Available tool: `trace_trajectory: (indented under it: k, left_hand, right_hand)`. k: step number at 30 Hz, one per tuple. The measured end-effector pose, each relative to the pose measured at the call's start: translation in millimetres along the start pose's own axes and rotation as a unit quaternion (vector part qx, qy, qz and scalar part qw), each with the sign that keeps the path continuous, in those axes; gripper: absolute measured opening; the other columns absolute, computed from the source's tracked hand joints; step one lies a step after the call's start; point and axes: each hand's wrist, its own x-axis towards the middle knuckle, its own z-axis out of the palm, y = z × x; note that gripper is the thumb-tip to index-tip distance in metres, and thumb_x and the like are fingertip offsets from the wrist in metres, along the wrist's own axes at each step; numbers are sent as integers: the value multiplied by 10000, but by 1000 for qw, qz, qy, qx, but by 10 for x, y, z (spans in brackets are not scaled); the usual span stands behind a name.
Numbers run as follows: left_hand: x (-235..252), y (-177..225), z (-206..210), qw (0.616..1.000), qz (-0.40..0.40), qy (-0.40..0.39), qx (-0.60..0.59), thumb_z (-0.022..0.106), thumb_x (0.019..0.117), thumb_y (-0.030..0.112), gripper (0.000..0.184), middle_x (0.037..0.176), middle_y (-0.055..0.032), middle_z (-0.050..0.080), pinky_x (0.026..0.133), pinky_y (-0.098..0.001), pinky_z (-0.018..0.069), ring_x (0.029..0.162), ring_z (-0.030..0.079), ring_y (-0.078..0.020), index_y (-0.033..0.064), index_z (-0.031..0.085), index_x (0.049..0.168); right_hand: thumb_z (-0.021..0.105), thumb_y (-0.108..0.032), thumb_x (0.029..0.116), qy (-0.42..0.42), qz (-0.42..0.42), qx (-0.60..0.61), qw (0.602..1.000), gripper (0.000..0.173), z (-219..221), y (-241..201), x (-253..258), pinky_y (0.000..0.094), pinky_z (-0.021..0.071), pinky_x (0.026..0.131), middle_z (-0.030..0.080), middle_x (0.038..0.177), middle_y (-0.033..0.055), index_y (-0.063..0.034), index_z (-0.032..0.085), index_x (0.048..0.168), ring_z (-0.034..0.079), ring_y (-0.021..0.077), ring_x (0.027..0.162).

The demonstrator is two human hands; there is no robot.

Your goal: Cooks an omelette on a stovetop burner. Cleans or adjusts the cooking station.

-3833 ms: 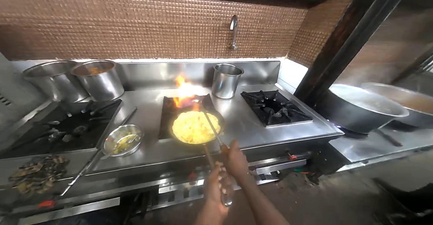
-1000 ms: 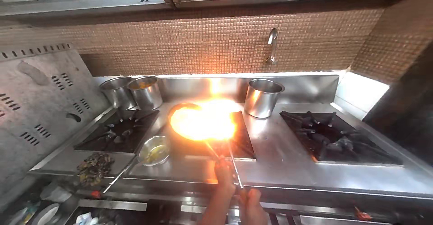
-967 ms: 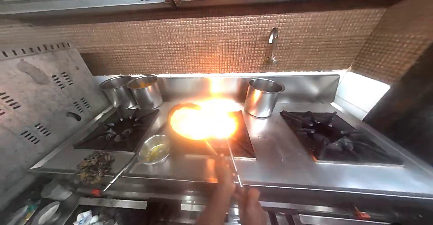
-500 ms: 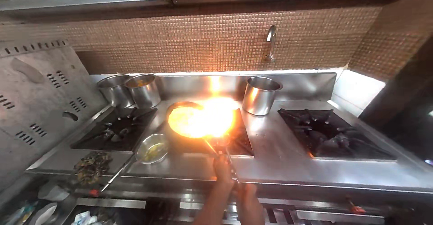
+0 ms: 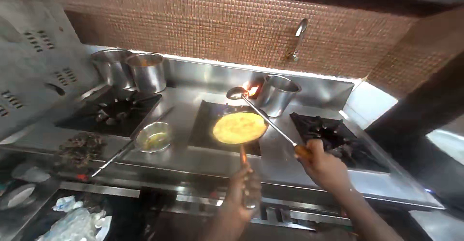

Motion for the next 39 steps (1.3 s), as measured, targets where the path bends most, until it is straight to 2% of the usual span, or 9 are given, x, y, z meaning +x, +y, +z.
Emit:
trace_trajectory:
  k: [6, 10, 13, 18, 22, 26, 29, 33, 39]
  left_hand:
    - [438, -52, -193, 997, -70, -38, 8, 346, 1110, 289, 343, 554, 40, 477, 335, -132, 410, 357, 457, -18, 98, 509, 875]
    - [684, 95, -472, 994, -92, -48, 41, 356, 1105, 284, 332, 577, 38, 489, 337, -135, 411, 363, 455, -18, 101, 523, 885]
    - [753, 223, -571, 992, -76, -48, 84, 395, 1102, 296, 322, 587, 19, 498, 332, -157, 413, 365, 453, -37, 82, 563, 930]
    - [804, 278, -554, 993, -61, -80, 60, 393, 1099, 298, 321, 630, 22, 524, 353, -137, 425, 393, 474, -22, 82, 574, 944]
    - [905, 292, -617, 992, -74, -95, 43, 389, 1093, 313, 348, 598, 30, 509, 340, -145, 404, 382, 461, -24, 96, 582, 901]
    - [970, 278, -743, 991, -77, -100, 50, 367, 1103, 295, 314, 629, 33, 525, 359, -146, 436, 395, 480, -26, 96, 558, 952]
    - [906, 257, -761, 988, -93, -117, 31, 390, 1096, 288, 306, 631, 34, 528, 364, -138, 440, 399, 488, -20, 100, 568, 931]
    - [798, 219, -750, 988, -89, -128, 11, 370, 1099, 270, 319, 633, 22, 541, 367, -148, 447, 399, 496, -32, 94, 563, 916]
    - [726, 229, -692, 990, -90, -111, 12, 354, 1104, 278, 325, 603, 28, 513, 364, -152, 446, 386, 483, -34, 91, 536, 910]
  right_hand:
    - [640, -457, 979, -167, 10, -140, 976, 603, -296, -387, 436, 601, 556, 796, 707, 1062, 193, -179, 456, 1480, 702, 420, 970]
    - [597, -448, 1000, -214, 16, -147, 966, 574, -180, -685, 489, 594, 552, 842, 687, 1137, 209, -152, 471, 1475, 685, 425, 1035]
    - [582, -427, 1007, -218, 25, -144, 965, 502, -49, -842, 415, 595, 556, 847, 676, 1172, 210, -136, 541, 1414, 678, 420, 1064]
    - [554, -334, 1033, -228, 6, -153, 961, 461, 41, -930, 366, 601, 551, 850, 668, 1219, 215, -156, 514, 1456, 661, 434, 1108]
    - [565, -246, 1026, -178, -31, -173, 968, 433, 151, -861, 304, 589, 568, 815, 678, 1256, 179, -152, 552, 1448, 657, 428, 1129]
    - [590, -210, 1009, -93, -79, -163, 979, 363, 301, -777, 206, 560, 597, 758, 708, 1245, 139, -127, 633, 1360, 685, 411, 1098]
    - [585, -249, 1007, -111, -33, -147, 982, 379, 343, -814, 112, 563, 591, 788, 714, 1231, 124, -152, 621, 1372, 674, 397, 1134]
    - [581, -431, 1003, -186, 97, -93, 973, 489, 394, -851, -63, 604, 553, 861, 712, 1192, 170, -209, 554, 1438, 675, 409, 1124]
    - [595, -395, 1000, -172, 110, -91, 975, 458, 400, -954, -180, 589, 558, 848, 715, 1219, 129, -227, 565, 1425, 671, 391, 1140]
